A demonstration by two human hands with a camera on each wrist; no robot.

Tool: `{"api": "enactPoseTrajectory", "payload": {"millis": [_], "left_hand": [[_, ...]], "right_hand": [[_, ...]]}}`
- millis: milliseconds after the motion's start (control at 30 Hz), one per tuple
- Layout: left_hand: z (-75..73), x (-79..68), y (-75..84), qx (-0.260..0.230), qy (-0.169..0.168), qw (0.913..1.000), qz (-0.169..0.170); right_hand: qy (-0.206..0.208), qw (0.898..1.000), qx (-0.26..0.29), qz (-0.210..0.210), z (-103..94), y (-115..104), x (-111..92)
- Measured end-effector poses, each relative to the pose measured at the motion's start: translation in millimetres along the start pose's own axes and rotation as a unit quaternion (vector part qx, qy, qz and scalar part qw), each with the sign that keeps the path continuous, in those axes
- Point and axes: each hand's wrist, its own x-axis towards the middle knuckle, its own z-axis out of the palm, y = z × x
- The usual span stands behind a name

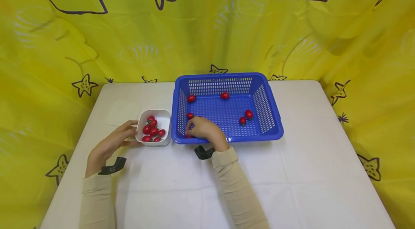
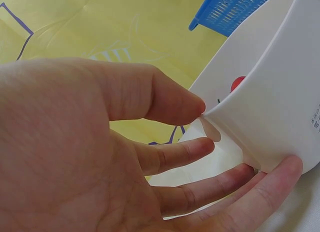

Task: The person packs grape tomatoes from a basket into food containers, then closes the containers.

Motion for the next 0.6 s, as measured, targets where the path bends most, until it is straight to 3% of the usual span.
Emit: {"api": "enactPoseTrajectory", "payload": {"millis": [600], "left_hand": [[-1.1, -0.6, -0.2, -0.004, 0.001, 1.0, 0.001]], "right_hand": [[0.009, 1.0, 0.0, 0.015, -0.5, -1.3, 2.2]]}}
